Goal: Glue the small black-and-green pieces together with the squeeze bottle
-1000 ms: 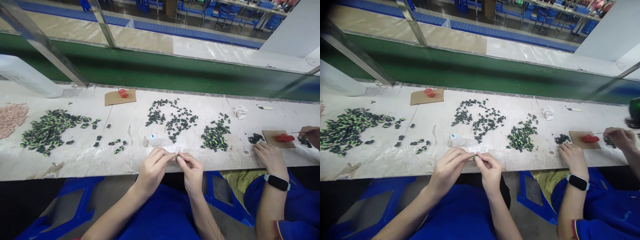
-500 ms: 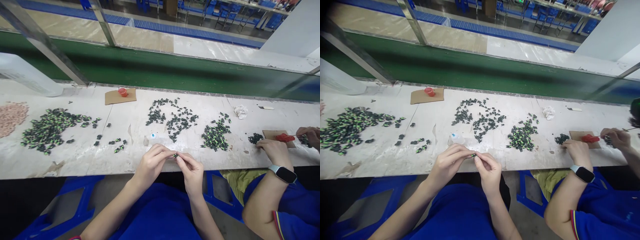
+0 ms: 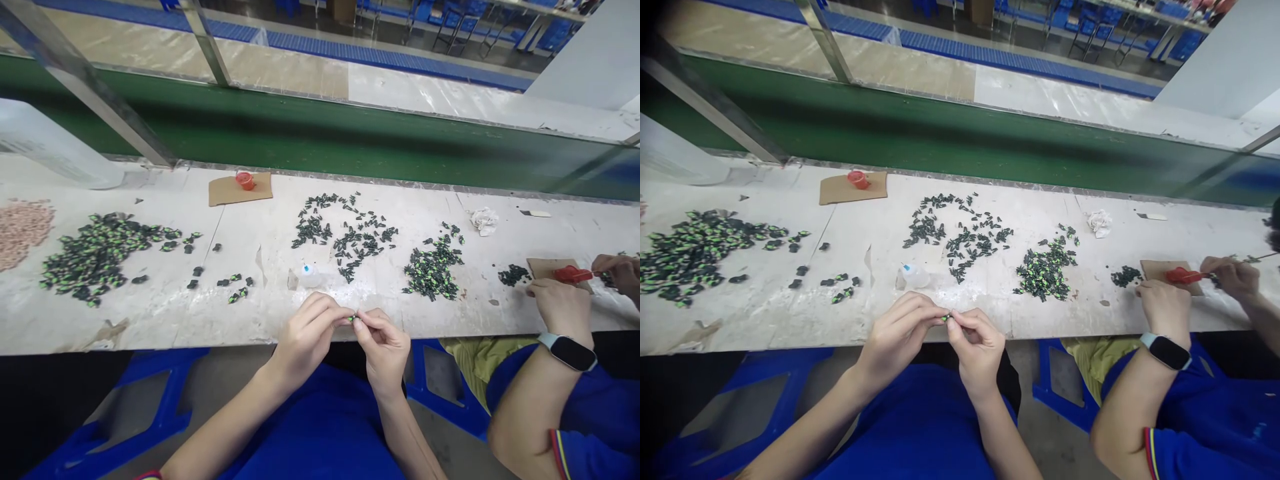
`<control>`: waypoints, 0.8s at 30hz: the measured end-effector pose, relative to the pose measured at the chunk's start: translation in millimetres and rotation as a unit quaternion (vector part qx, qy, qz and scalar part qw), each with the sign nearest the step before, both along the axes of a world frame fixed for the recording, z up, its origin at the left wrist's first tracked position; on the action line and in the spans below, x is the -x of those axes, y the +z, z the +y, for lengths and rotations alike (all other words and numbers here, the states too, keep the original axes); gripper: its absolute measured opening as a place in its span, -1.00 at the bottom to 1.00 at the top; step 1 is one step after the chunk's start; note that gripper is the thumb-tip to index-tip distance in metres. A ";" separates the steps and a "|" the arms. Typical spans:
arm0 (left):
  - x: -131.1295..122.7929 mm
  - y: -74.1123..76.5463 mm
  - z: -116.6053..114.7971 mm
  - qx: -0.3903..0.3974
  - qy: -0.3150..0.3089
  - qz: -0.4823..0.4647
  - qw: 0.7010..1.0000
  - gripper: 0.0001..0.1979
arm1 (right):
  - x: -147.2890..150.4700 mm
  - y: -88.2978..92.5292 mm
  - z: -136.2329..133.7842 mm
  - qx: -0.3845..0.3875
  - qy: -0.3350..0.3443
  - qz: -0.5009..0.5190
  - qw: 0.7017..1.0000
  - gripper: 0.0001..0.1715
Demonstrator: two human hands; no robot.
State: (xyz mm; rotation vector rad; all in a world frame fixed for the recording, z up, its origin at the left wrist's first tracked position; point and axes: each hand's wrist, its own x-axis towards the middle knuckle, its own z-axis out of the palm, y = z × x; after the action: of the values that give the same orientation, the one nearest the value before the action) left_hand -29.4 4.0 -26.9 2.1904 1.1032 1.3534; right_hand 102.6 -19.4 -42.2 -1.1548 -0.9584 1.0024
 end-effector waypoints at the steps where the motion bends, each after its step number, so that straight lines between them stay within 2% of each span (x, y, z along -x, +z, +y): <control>1: -0.8 -0.7 -1.0 -0.005 -0.001 -0.001 1.000 -0.79 | 0.6 -0.4 -0.8 -0.009 -0.005 -0.007 1.000 -0.89; 4: -2.1 -3.2 -3.1 -0.007 0.000 0.001 1.000 -0.78 | 2.4 -3.4 -2.7 -0.006 -0.027 -0.023 0.999 -0.91; 6: -1.9 -5.0 -3.7 -0.004 -0.004 0.000 1.000 -0.78 | 3.3 -6.8 -3.3 0.009 -0.039 -0.023 0.999 -0.84; 10: 0.9 -7.6 -2.3 0.001 -0.034 -0.005 0.999 -0.75 | 3.6 -12.9 -2.7 0.036 -0.057 0.021 0.997 -0.77; 13: 4.5 -8.5 1.2 0.002 -0.049 0.003 0.999 -0.73 | 3.2 -14.7 -1.2 0.068 -0.046 0.060 0.995 -0.77; 17: 8.9 -8.3 6.3 0.018 -0.059 0.018 0.998 -0.76 | 2.8 -12.5 0.4 0.096 -0.026 0.070 0.993 -0.82; 24: 12.3 -5.3 10.7 0.047 -0.057 0.028 0.997 -0.79 | 2.3 -1.9 1.3 0.101 -0.009 0.047 0.994 -0.87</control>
State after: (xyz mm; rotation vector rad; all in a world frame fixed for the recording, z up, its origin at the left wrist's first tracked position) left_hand -41.7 14.7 -32.1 2.1995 1.0230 1.1764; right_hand 100.3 -18.1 -44.1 -1.2684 -0.7833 1.1480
